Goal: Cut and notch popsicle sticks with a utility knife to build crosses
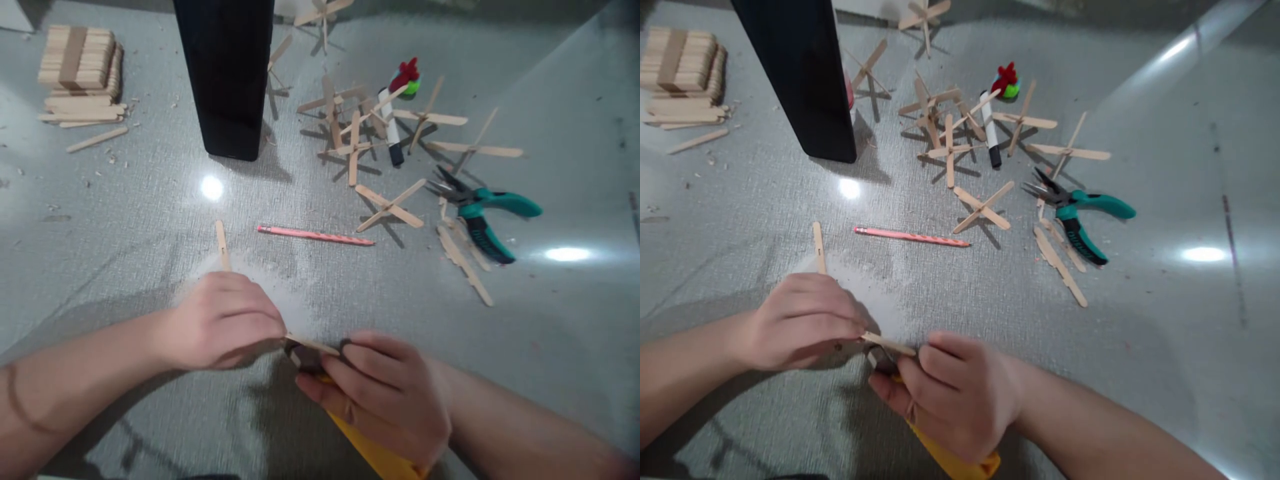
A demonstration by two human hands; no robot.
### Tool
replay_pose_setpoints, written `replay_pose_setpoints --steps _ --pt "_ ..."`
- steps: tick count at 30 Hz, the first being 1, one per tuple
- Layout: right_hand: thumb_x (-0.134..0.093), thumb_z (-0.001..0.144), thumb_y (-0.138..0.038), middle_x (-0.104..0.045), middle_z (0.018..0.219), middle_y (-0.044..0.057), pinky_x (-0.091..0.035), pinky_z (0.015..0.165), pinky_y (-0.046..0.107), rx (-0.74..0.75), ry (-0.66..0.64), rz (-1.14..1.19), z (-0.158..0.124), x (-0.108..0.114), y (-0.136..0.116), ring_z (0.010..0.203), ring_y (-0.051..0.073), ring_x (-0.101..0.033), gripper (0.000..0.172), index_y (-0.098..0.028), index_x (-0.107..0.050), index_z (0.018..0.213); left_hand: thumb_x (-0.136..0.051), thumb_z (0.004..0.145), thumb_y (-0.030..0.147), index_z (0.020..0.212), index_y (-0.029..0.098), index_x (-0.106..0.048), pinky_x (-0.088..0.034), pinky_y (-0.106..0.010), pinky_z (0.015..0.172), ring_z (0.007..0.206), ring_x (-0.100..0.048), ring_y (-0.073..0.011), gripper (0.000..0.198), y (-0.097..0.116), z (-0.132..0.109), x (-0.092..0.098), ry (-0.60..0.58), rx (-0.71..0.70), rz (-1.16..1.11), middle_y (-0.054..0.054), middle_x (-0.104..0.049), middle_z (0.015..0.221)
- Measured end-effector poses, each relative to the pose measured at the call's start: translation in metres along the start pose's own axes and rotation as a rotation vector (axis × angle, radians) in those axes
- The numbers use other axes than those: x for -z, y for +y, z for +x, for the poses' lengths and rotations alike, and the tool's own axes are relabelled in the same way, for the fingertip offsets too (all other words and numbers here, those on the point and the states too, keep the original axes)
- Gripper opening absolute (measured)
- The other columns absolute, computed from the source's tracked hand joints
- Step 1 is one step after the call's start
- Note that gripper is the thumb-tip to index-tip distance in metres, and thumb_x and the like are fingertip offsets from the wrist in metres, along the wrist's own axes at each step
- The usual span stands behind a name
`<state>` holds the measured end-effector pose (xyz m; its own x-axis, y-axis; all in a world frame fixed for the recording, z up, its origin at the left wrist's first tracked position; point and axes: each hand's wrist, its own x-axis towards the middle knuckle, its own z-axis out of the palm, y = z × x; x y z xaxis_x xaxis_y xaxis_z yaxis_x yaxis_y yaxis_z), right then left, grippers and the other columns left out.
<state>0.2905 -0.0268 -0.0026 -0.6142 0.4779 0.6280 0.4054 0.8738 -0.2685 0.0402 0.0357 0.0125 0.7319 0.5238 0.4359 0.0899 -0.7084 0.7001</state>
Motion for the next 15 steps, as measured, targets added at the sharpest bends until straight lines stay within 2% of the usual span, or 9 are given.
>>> replay_pose_setpoints --steps 2,4,5,9,12,15 --pt "-0.078 0.081 -0.013 -0.074 0.079 -0.001 -0.052 0.061 0.032 0.023 -0.066 0.070 0.000 0.002 0.009 0.064 0.013 -0.059 0.007 -0.019 -0.076 0.082 -0.057 0.096 0.016 0.094 0.015 -0.066 -0.057 -0.028 0.068 0.076 -0.072 -0.0167 0.009 -0.003 0.000 -0.003 0.036 0.048 0.002 -0.007 -0.075 0.082" --pt "-0.078 0.082 -0.014 -0.076 0.083 0.003 -0.053 0.058 0.032 0.085 -0.109 0.151 0.003 0.004 0.017 0.066 0.014 -0.062 0.013 -0.016 -0.077 0.094 -0.061 0.094 0.015 0.094 0.016 -0.066 -0.056 -0.024 0.066 0.073 -0.072 -0.0145 0.005 -0.004 -0.001 -0.006 0.059 0.105 -0.034 -0.005 -0.075 0.080" --pt "-0.077 0.083 -0.013 -0.076 0.081 0.003 -0.052 0.055 0.031 0.099 -0.067 0.175 0.005 0.005 0.021 0.064 0.014 -0.062 0.010 -0.015 -0.076 0.093 -0.062 0.093 0.014 0.094 0.016 -0.066 -0.056 -0.022 0.066 0.072 -0.072 -0.0137 0.004 -0.003 -0.001 -0.006 0.065 0.125 -0.058 -0.005 -0.075 0.080" --pt "-0.073 0.085 -0.011 -0.073 0.075 0.006 -0.052 0.051 0.033 0.146 -0.071 0.229 0.011 0.008 0.029 0.062 0.017 -0.063 0.010 -0.010 -0.074 0.095 -0.062 0.093 0.014 0.097 0.017 -0.069 -0.054 -0.020 0.064 0.068 -0.072 -0.0118 0.009 -0.002 0.000 -0.006 0.026 0.201 -0.126 -0.003 -0.076 0.078" --pt "-0.069 0.087 -0.009 -0.069 0.070 0.005 -0.049 0.046 0.032 0.121 -0.071 0.261 0.013 0.008 0.029 0.058 0.017 -0.061 0.011 -0.006 -0.072 0.097 -0.059 0.094 0.014 0.094 0.018 -0.070 -0.052 -0.020 0.060 0.065 -0.071 -0.0108 0.011 -0.001 0.002 -0.005 -0.030 0.256 -0.123 -0.002 -0.076 0.077" --pt "-0.064 0.090 -0.009 -0.069 0.074 0.004 -0.052 0.049 0.031 0.059 -0.078 0.268 0.017 0.007 0.026 0.061 0.016 -0.062 0.009 -0.009 -0.071 0.096 -0.059 0.093 0.014 0.092 0.017 -0.071 -0.049 -0.019 0.057 0.061 -0.068 -0.0097 0.012 -0.002 0.004 -0.006 -0.054 0.289 -0.090 0.000 -0.075 0.073"
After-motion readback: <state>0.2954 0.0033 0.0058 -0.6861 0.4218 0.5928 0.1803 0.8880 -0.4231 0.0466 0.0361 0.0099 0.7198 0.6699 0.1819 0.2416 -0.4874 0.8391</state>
